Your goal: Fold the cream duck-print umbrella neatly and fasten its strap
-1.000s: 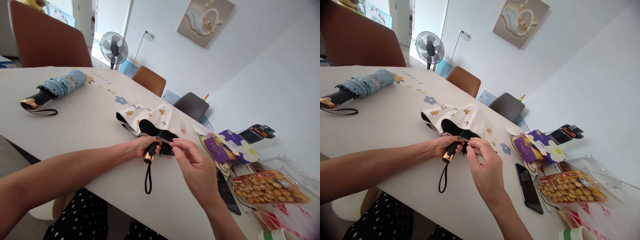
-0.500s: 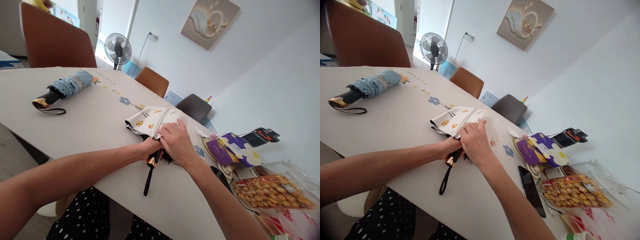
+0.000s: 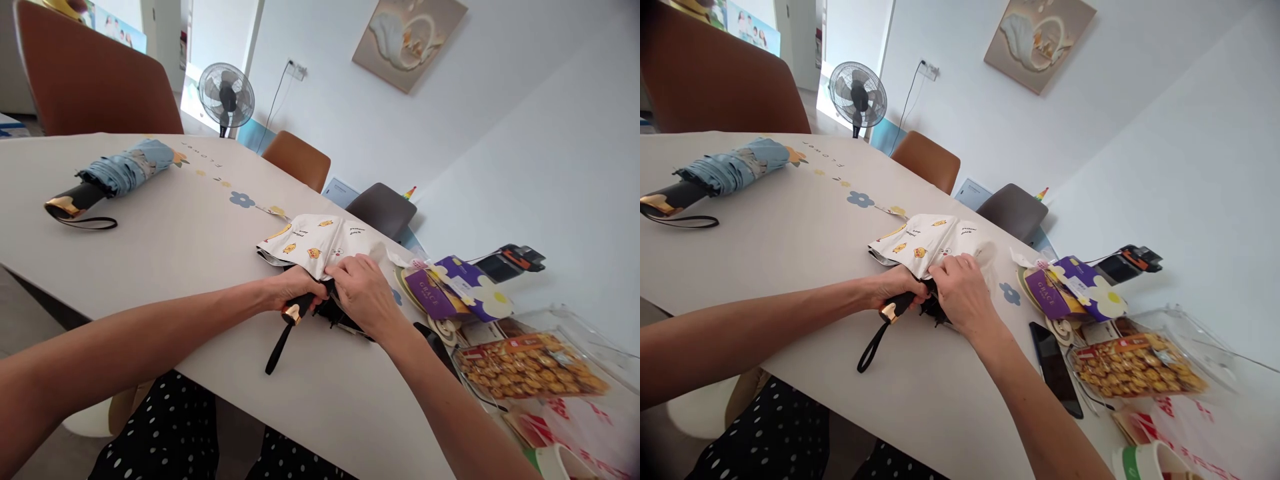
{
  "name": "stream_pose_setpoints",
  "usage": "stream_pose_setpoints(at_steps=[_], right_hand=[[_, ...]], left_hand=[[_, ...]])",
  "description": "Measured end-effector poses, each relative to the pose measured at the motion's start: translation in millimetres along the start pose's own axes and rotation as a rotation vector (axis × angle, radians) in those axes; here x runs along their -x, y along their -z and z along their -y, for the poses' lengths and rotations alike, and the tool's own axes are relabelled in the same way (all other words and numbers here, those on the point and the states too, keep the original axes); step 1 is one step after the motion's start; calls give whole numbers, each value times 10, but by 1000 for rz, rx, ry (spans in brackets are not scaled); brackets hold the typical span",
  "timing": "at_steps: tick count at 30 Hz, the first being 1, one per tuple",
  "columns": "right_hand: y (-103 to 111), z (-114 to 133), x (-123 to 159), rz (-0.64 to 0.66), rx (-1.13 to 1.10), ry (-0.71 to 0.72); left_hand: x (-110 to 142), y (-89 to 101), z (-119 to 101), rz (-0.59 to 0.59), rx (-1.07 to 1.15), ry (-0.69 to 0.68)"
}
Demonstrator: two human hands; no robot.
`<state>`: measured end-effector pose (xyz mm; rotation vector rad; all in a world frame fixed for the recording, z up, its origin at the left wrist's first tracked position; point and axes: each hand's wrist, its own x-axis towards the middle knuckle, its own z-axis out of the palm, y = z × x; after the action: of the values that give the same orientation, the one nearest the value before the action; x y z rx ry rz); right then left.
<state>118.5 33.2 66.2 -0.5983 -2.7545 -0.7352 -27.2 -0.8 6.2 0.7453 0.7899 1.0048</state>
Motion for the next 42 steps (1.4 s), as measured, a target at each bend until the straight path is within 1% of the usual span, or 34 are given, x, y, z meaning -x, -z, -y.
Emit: stream_pose_setpoints(at_steps=[3, 4, 8, 12, 15, 18, 20, 23, 25, 27, 30, 33, 35, 37, 38, 40, 42], right_hand=[[39, 13, -1, 23, -2, -18], [45, 16, 0, 30, -8, -26], [11, 20, 18, 20, -101, -67], [-74, -2, 73, -53, -250, -101], [-77, -31, 137, -141, -317, -170], [-10, -35, 215, -305, -305, -270], [40, 1, 273, -417, -277, -330], [65, 115, 356, -516, -241, -365], [43, 204, 393, -525, -193, -361], [6, 277, 406, -497, -161, -367], [-36, 342, 394, -470, -154, -407], [-43, 356, 392, -463, -121, -404], [-40, 312, 414, -447, -90, -403], [-46, 200, 452, -427, -85, -480], [-55, 120, 474, -419, -100, -570], [-87, -67, 523, -382, -193, -831], [-130, -240, 570, -319, -402, -1089]], left_hand=[[7, 16, -23, 85, -91, -74], [6, 21, -28, 90, -95, -77], [5, 26, -44, 51, -61, -55], [12, 20, -46, 25, -74, -44], [1, 19, -45, 11, -98, 12], [-21, 14, -53, -1, -88, 56], [-34, 8, -62, -16, -56, 67], [-51, 10, -70, -32, 0, 86], [-61, 19, -67, -26, 12, 103], [-66, 27, -63, -20, 6, 115], [-65, 29, -62, -42, 9, 117], [-71, 25, -64, -57, 47, 105], [-84, 27, -60, -55, 83, 88], [-98, 33, -51, -62, 117, 68], [-104, 38, -46, -64, 129, 60], [-110, 48, -38, -63, 135, 54], [-108, 57, -33, -60, 128, 50]])
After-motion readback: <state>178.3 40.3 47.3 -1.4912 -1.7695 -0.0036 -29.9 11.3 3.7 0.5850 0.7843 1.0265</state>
